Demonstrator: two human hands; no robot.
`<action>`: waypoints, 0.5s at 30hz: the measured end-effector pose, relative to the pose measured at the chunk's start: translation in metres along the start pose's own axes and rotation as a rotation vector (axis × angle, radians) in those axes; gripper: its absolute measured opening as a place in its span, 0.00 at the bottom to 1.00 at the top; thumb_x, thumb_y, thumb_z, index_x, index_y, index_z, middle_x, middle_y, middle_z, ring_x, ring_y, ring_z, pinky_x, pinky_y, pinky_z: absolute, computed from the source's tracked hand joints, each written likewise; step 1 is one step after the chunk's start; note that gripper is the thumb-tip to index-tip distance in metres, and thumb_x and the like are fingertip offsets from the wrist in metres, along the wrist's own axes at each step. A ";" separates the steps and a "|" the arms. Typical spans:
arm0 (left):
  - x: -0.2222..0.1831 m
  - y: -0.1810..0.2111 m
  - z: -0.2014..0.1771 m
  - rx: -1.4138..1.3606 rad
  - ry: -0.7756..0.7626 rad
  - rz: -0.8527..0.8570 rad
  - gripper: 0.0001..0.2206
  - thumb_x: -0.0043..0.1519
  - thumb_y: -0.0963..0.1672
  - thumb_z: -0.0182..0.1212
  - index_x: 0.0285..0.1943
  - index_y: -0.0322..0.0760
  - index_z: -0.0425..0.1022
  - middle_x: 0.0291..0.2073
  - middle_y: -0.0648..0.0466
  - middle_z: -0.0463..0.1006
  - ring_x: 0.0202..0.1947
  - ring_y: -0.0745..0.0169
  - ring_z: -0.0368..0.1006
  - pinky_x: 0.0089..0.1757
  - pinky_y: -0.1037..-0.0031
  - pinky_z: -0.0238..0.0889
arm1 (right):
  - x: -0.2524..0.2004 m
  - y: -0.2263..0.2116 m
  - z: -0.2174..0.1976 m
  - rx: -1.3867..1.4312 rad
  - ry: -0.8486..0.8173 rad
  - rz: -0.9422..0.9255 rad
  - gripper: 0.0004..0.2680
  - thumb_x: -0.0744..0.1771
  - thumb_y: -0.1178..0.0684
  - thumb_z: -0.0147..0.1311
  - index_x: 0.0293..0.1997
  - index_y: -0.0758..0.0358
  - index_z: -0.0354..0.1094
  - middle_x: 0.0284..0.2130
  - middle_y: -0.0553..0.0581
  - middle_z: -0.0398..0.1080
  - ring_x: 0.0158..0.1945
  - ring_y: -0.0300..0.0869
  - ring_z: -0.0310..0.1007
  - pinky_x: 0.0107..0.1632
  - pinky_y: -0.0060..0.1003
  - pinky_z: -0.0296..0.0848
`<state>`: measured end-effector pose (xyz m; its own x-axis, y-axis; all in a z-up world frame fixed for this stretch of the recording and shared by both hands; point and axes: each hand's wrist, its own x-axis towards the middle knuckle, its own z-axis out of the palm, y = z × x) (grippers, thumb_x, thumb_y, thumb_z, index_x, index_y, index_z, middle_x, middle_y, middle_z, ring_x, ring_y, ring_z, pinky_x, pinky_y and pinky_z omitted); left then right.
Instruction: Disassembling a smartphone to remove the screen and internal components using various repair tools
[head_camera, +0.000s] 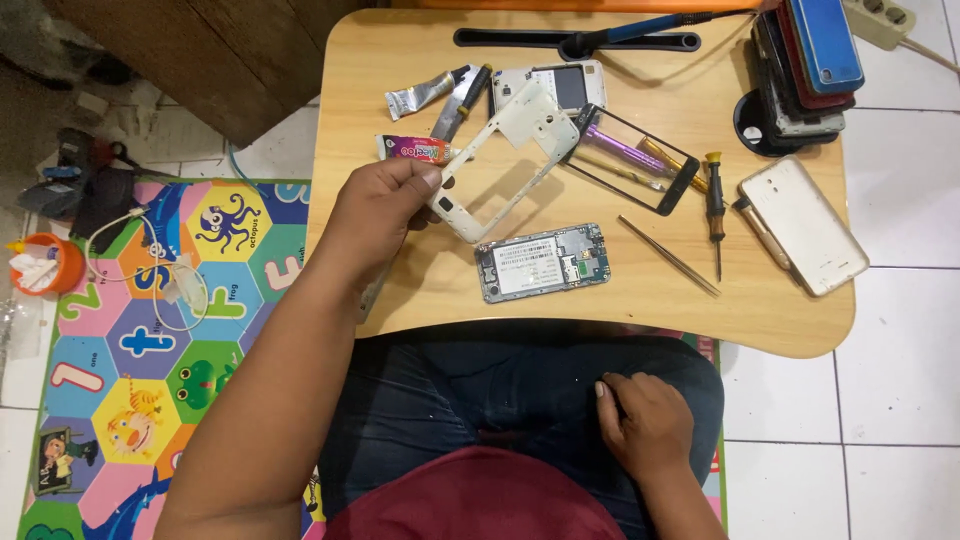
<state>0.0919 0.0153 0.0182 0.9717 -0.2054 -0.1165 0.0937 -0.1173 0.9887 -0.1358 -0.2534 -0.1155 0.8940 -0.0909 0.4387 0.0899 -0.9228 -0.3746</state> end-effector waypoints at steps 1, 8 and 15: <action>0.000 -0.003 -0.002 -0.071 -0.030 -0.006 0.08 0.66 0.40 0.57 0.46 0.29 0.81 0.28 0.54 0.77 0.28 0.70 0.69 0.37 0.80 0.65 | 0.000 0.000 0.000 -0.006 0.006 0.003 0.02 0.63 0.57 0.62 0.35 0.60 0.76 0.22 0.53 0.68 0.25 0.47 0.67 0.32 0.39 0.65; 0.003 -0.008 -0.004 -0.156 -0.056 -0.050 0.08 0.67 0.40 0.57 0.43 0.27 0.81 0.27 0.51 0.78 0.25 0.71 0.66 0.34 0.82 0.62 | 0.001 0.001 0.000 0.011 0.020 -0.008 0.02 0.62 0.58 0.62 0.35 0.60 0.76 0.21 0.53 0.66 0.24 0.46 0.65 0.31 0.39 0.64; -0.003 0.000 0.003 0.045 0.010 -0.001 0.08 0.66 0.41 0.58 0.45 0.30 0.82 0.27 0.56 0.76 0.28 0.71 0.69 0.37 0.81 0.67 | 0.001 0.001 0.001 0.020 0.014 0.000 0.02 0.62 0.58 0.63 0.35 0.61 0.76 0.22 0.53 0.67 0.24 0.46 0.66 0.32 0.38 0.65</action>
<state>0.0883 0.0133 0.0180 0.9737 -0.1959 -0.1166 0.0854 -0.1611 0.9832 -0.1343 -0.2543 -0.1163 0.8880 -0.0966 0.4495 0.0986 -0.9150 -0.3913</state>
